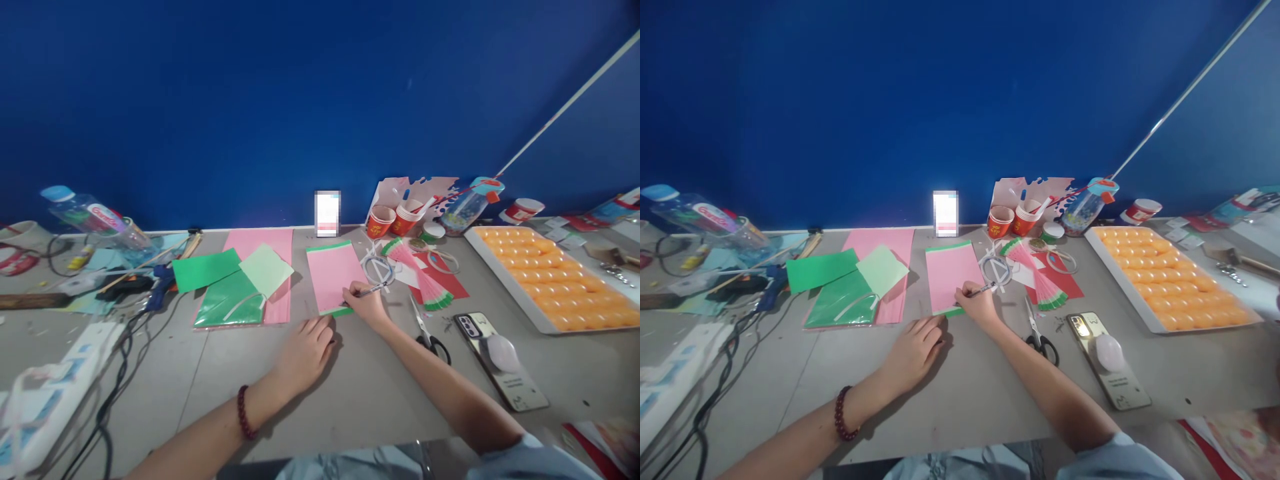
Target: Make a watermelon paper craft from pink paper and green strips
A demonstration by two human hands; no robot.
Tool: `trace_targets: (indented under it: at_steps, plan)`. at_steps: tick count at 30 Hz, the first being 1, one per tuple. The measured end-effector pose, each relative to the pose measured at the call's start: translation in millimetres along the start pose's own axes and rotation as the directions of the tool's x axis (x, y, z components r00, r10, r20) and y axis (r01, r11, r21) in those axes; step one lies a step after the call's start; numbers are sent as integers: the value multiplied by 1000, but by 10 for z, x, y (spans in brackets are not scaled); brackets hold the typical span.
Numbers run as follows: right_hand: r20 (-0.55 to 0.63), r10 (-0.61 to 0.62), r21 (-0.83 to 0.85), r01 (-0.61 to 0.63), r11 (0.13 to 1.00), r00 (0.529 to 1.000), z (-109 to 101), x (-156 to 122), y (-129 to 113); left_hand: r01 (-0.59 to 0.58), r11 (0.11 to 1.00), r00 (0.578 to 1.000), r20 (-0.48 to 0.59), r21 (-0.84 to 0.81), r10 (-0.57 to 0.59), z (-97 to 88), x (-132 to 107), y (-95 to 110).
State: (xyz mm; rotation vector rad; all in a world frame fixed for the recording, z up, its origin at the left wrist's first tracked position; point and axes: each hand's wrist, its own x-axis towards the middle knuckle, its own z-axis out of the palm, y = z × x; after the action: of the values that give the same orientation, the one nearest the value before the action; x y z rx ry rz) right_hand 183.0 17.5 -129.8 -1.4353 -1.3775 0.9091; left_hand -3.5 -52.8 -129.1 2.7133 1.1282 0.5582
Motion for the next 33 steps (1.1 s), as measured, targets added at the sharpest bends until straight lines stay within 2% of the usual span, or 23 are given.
trace_targets:
  at_steps: [18,26,30,33]
  plan:
    - [-18,-11,-5,11,1000,1000,14,4,65,-19,1000,1000,0,18,19,-3,5,-6]
    - [10,42,-2,-42,999,999,-89,53,77,-48,999,998,-32,19,49,-15,21,-11]
    - [24,12,-33,-11,999,1000,-143,21,64,-31,999,999,-6,25,31,-29,28,-2]
    - [-18,-42,-88,41,995,999,-144,-10,73,-19,999,1000,16,26,19,-45,23,10]
